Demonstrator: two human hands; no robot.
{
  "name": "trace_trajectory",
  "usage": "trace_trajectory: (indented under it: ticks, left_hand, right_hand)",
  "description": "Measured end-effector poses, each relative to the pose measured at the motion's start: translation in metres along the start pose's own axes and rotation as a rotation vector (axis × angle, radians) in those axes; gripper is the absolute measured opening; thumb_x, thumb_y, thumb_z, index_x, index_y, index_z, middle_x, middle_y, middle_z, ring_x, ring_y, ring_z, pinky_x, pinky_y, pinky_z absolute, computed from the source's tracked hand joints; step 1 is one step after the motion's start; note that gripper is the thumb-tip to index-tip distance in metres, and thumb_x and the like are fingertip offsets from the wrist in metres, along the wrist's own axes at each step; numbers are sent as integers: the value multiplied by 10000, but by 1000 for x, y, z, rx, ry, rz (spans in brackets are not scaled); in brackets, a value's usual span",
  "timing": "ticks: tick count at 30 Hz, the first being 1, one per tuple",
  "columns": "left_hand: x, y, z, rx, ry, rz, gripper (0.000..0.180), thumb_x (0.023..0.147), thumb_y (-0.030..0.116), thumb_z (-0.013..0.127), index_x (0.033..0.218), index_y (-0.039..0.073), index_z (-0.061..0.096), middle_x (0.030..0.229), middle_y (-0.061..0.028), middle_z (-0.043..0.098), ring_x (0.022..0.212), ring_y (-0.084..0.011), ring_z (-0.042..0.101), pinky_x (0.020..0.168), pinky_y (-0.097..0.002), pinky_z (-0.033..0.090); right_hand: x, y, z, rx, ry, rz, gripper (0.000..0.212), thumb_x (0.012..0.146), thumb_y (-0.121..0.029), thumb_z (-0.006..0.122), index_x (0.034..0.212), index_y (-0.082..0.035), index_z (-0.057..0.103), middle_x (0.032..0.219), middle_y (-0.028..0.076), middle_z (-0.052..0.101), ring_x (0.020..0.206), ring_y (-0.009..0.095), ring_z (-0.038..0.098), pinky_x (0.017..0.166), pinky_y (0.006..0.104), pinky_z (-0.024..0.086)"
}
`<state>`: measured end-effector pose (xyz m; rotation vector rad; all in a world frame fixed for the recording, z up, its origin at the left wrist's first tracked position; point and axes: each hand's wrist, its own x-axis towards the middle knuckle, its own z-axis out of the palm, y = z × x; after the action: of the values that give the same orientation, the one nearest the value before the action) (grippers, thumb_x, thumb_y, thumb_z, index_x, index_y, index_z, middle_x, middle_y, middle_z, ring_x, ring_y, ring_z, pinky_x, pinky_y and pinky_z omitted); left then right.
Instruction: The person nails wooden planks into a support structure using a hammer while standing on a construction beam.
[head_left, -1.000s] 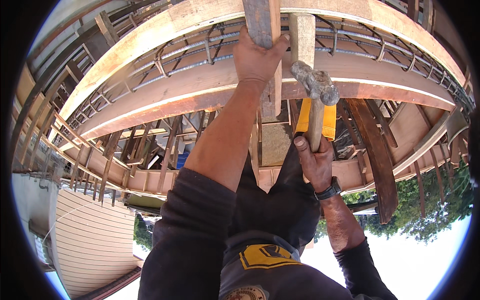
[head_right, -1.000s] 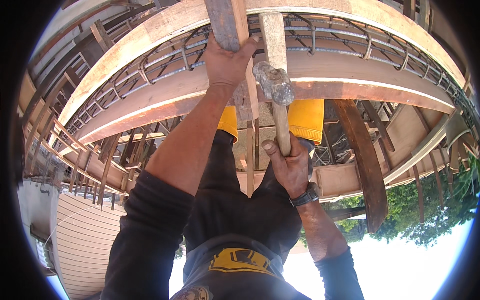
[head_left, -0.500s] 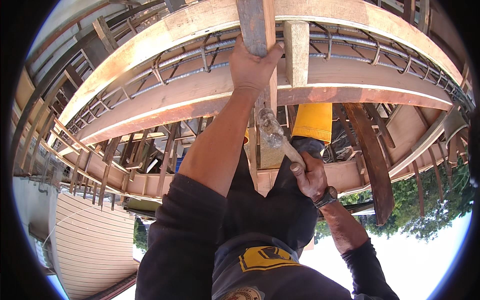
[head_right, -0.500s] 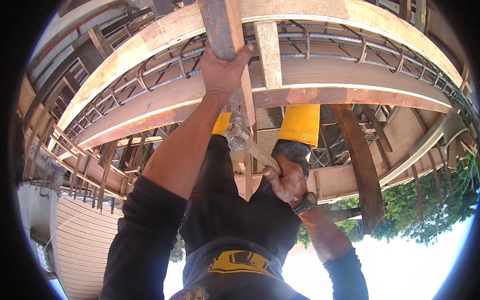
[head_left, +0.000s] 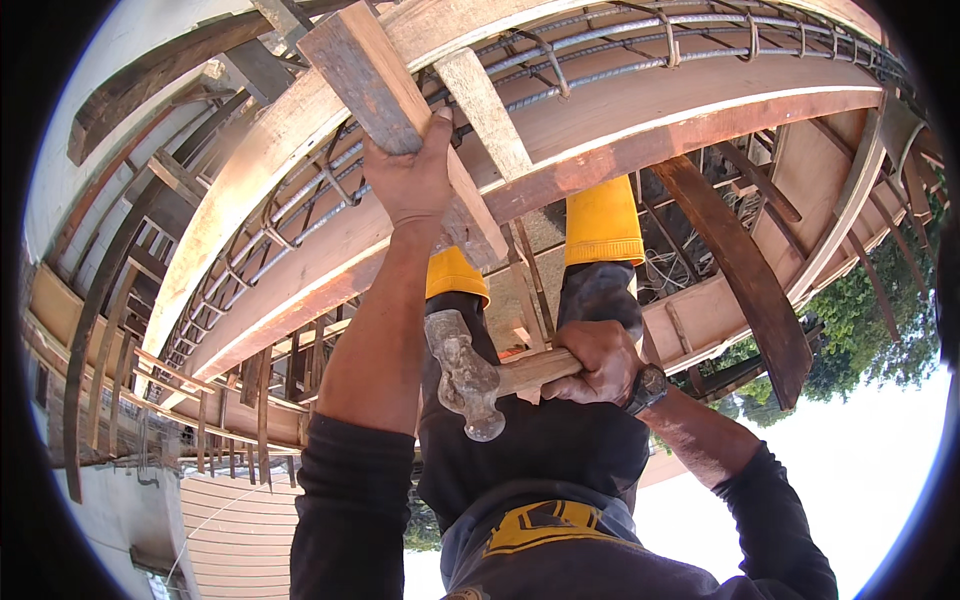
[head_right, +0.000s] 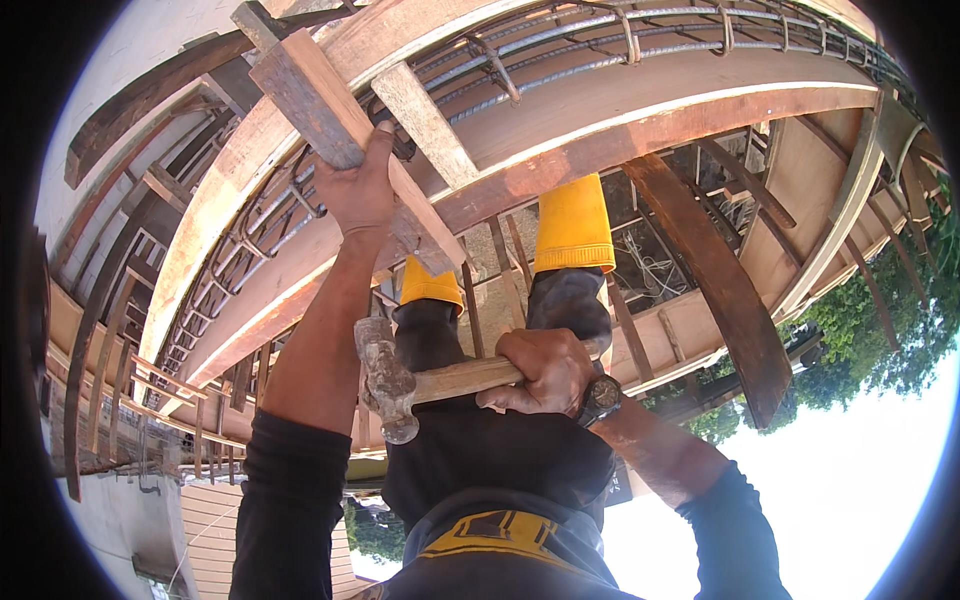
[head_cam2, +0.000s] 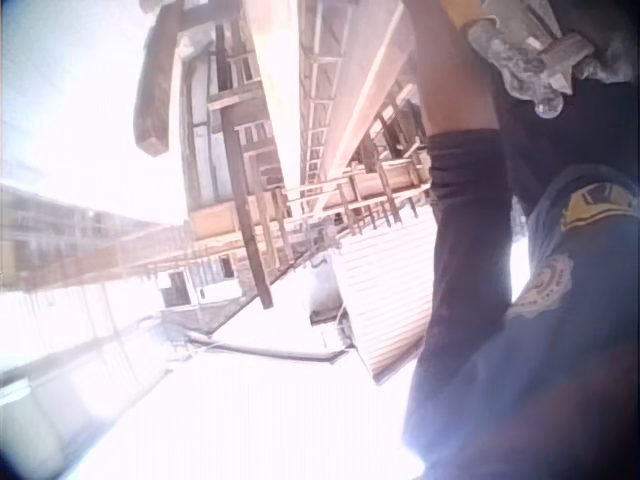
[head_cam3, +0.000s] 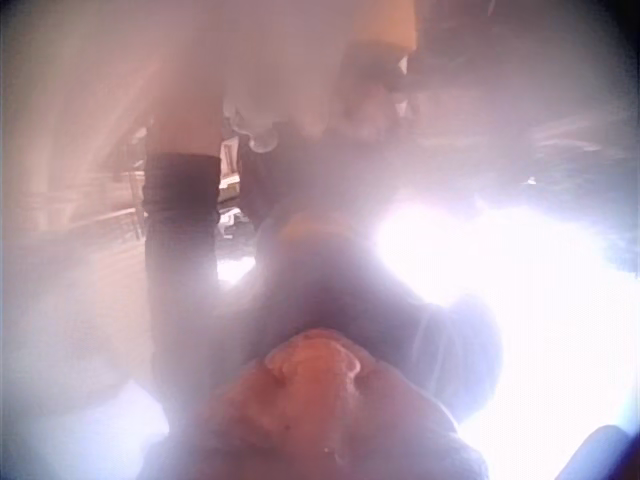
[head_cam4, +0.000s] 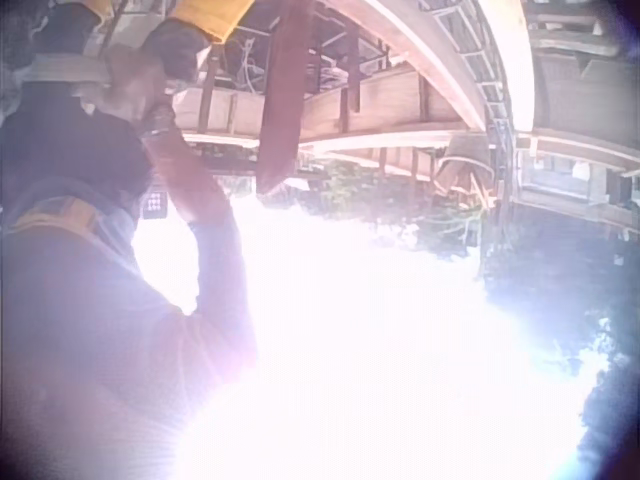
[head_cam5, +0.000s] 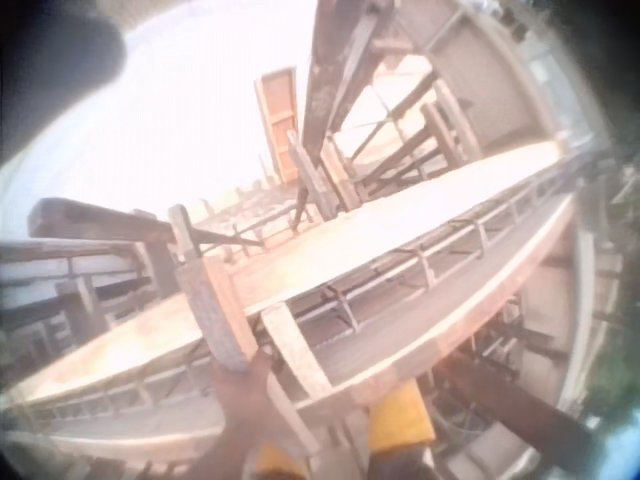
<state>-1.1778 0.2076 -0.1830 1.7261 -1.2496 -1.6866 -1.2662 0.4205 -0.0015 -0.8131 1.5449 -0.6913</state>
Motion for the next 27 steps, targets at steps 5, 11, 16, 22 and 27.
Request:
trace_trajectory:
  ticks: [5, 11, 16, 22, 27]
  left_hand:
    - [2, -4, 9, -15, -3, 24, 248, 847, 76, 812, 1004, -16, 644, 880, -57, 694, 749, -111, 638, 678, -259, 510]
    - [-4, 4, 2, 76, -18, -10, 362, 833, 49, 806, 1097, -48, 578, 967, -109, 696, 841, -151, 679, 755, -274, 547]
    - [-3, -1, 4, -22, 8, 54, 358, 835, 51, 806, 1095, -44, 580, 966, -110, 692, 842, -151, 676, 755, -271, 545]
    - [-1, -2, 5, 9, -8, 41, 267, 861, 81, 802, 1033, -10, 618, 913, -62, 676, 778, -112, 625, 699, -252, 499]
    - [1, 1, 5, 26, 3, 33, 271, 856, 73, 801, 1037, -11, 617, 919, -70, 683, 786, -117, 631, 706, -263, 507]
  right_hand:
    - [-6, 35, 1, -247, 25, 240, 507, 829, -542, 766, 833, -54, 627, 688, 124, 626, 648, 338, 673, 562, 427, 525]
    - [4, 16, -4, 43, 5, -81, 526, 819, -556, 773, 841, -48, 639, 674, 126, 615, 628, 344, 670, 543, 432, 511]
    - [2, 30, -9, -217, -49, 201, 523, 804, -559, 785, 835, -57, 640, 696, 106, 633, 633, 345, 672, 538, 419, 516]
    - [11, 35, -14, 14, -40, -13, 495, 820, -551, 764, 813, -74, 631, 709, 108, 649, 661, 332, 679, 576, 430, 532]
    - [12, 18, -23, -164, -167, 143, 512, 857, -567, 713, 814, -65, 621, 688, 125, 638, 659, 340, 672, 565, 453, 514]
